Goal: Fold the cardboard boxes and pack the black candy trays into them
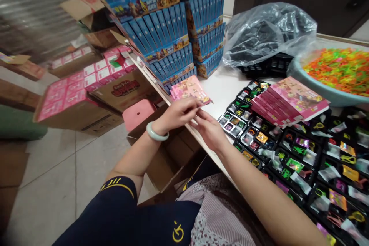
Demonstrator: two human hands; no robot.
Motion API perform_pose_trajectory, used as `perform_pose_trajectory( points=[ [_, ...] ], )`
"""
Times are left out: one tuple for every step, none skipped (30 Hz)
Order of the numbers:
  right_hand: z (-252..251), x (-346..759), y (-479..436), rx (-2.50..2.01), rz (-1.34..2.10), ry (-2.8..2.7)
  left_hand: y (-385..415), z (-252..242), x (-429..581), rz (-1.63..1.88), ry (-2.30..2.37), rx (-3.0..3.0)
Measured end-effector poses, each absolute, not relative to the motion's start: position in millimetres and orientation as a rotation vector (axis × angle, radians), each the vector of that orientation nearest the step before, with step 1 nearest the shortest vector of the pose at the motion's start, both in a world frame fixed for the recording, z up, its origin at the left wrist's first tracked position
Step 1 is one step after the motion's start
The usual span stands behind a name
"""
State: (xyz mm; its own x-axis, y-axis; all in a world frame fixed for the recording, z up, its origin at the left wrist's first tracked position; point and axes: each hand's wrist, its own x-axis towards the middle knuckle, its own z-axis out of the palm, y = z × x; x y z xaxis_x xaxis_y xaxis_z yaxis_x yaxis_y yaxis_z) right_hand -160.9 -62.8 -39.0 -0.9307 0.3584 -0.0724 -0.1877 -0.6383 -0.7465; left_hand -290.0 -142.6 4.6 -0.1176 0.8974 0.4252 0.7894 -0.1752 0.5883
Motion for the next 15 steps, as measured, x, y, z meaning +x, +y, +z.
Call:
perform_pose_trajectory(
  points=[
    [-40,-182,-61,-0.271,2.613,-1.129,-144,3,-304,1.136,2.003,1.979],
    [-41,-200,-60,-0.262,2.657,-1.109,-145,0,-318,1.09,2.075,1.96],
    [-44,-216,-59,-0.28,2.705,-1.084,-146,-5,-331,1.041,2.141,1.931],
    [-46,-228,-59,-0.314,2.754,-1.056,-148,-11,-342,0.997,2.203,1.891],
    [-49,-236,-60,-0.36,2.8,-1.03,-150,-18,-352,0.958,2.261,1.846],
    [-53,-240,-60,-0.409,2.839,-1.014,-152,-25,-359,0.927,2.309,1.805],
    [-56,-239,-61,-0.455,2.866,-1.015,-155,-31,-365,0.907,2.345,1.773],
    [-60,-234,-61,-0.494,2.875,-1.041,-157,-37,-369,0.895,2.373,1.755],
    [-64,-225,-60,-0.529,2.865,-1.099,-160,-41,-372,0.886,2.391,1.751],
    [-69,-213,-58,-0.562,2.84,-1.186,-162,-44,-374,0.879,2.405,1.762],
    [-74,-198,-56,-0.593,2.804,-1.291,-164,-46,-375,0.874,2.414,1.788],
    [-79,-183,-51,-0.622,2.761,-1.401,-164,-47,-375,0.874,2.42,1.821],
    [-83,-167,-46,-0.655,2.713,-1.497,-164,-46,-376,0.875,2.426,1.855],
    [-86,-151,-40,-0.698,2.659,-1.572,-162,-46,-377,0.873,2.426,1.89],
    [-89,-137,-34,-0.743,2.601,-1.621,-160,-46,-378,0.863,2.423,1.919]
  ],
)
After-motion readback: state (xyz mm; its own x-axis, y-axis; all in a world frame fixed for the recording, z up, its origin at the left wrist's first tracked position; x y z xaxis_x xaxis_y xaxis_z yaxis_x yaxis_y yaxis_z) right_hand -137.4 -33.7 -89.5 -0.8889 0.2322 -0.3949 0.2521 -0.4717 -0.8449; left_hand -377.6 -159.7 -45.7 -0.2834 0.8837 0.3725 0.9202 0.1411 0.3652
